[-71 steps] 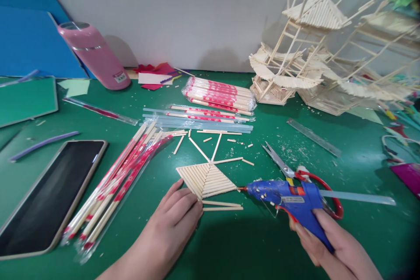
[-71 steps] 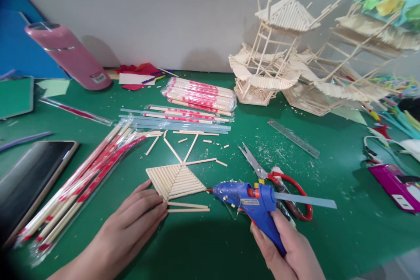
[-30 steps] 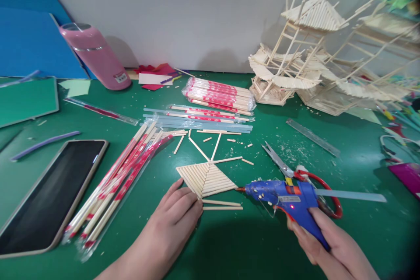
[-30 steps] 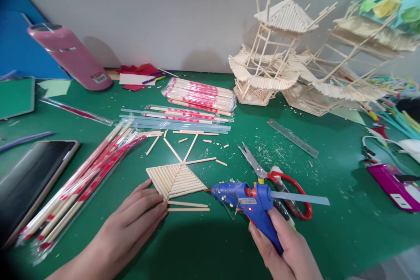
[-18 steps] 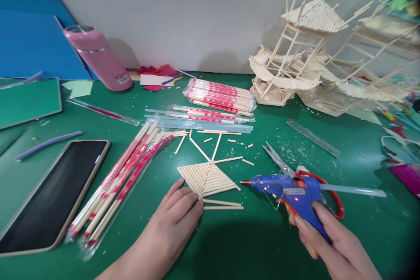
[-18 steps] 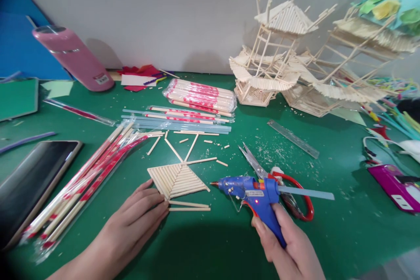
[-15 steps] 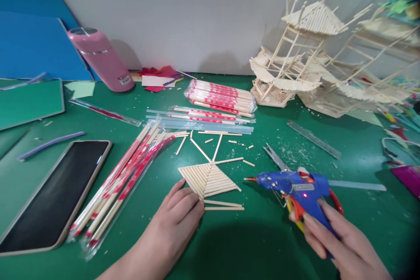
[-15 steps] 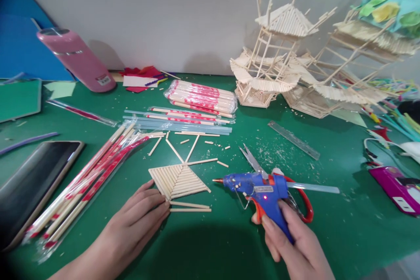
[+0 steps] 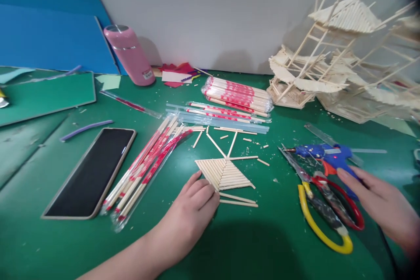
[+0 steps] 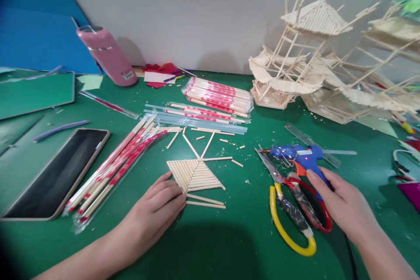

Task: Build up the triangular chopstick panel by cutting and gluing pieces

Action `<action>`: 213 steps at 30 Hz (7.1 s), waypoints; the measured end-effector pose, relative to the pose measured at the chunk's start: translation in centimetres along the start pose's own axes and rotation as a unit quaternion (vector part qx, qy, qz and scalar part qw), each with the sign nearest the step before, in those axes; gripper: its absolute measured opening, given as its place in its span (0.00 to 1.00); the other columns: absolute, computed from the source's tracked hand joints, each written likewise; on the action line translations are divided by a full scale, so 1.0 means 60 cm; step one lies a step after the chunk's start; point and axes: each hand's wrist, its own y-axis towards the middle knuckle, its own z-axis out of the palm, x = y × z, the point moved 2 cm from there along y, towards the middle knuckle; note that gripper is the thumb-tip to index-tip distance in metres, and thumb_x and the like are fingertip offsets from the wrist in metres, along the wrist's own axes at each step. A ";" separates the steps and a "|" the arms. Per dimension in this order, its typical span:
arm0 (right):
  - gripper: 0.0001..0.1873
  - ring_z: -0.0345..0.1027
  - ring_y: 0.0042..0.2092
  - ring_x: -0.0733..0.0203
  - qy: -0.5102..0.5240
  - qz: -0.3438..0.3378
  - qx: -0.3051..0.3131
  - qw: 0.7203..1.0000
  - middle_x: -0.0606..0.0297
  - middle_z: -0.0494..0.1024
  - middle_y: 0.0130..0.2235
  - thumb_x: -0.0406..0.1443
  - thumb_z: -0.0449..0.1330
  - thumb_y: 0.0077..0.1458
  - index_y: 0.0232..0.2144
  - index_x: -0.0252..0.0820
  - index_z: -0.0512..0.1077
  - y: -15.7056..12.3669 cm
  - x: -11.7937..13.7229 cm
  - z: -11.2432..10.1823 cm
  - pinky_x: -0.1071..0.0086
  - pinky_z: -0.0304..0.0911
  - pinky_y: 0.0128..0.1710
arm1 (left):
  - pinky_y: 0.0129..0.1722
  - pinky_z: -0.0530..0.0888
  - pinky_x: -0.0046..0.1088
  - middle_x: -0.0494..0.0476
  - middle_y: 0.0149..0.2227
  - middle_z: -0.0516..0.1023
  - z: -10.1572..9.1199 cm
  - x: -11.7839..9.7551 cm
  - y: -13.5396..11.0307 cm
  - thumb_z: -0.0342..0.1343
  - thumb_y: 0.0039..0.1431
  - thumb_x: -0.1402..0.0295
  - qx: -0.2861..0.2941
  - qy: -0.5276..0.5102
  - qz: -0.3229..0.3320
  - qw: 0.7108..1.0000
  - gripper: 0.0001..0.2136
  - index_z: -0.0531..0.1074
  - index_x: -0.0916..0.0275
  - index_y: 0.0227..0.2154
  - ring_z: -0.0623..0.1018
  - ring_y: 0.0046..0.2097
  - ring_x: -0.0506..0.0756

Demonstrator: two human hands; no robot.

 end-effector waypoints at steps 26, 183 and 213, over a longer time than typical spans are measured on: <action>0.10 0.62 0.30 0.64 -0.158 -0.503 0.181 0.830 0.67 0.69 0.27 0.27 0.52 0.55 0.27 0.42 0.70 -0.143 0.251 0.191 0.69 0.54 0.29 | 0.58 0.59 0.39 0.51 0.34 0.72 0.004 0.003 0.000 0.46 0.58 0.79 0.004 -0.059 -0.049 0.997 0.08 0.69 0.62 0.32 0.71 0.39 0.50; 0.08 0.64 0.28 0.67 -0.128 -0.412 0.185 0.883 0.68 0.70 0.28 0.35 0.50 0.59 0.29 0.44 0.67 -0.094 0.189 0.171 0.72 0.57 0.27 | 0.54 0.68 0.34 0.57 0.34 0.75 0.002 -0.010 0.010 0.40 0.62 0.77 -0.072 -0.050 -0.044 0.995 0.11 0.67 0.67 0.40 0.76 0.40 0.51; 0.09 0.63 0.27 0.67 -0.110 -0.399 0.191 0.890 0.70 0.68 0.27 0.34 0.49 0.59 0.28 0.45 0.65 -0.095 0.187 0.173 0.72 0.55 0.27 | 0.55 0.68 0.34 0.54 0.33 0.74 0.011 -0.008 0.005 0.42 0.62 0.75 -0.101 -0.051 -0.069 0.991 0.10 0.69 0.66 0.38 0.75 0.38 0.50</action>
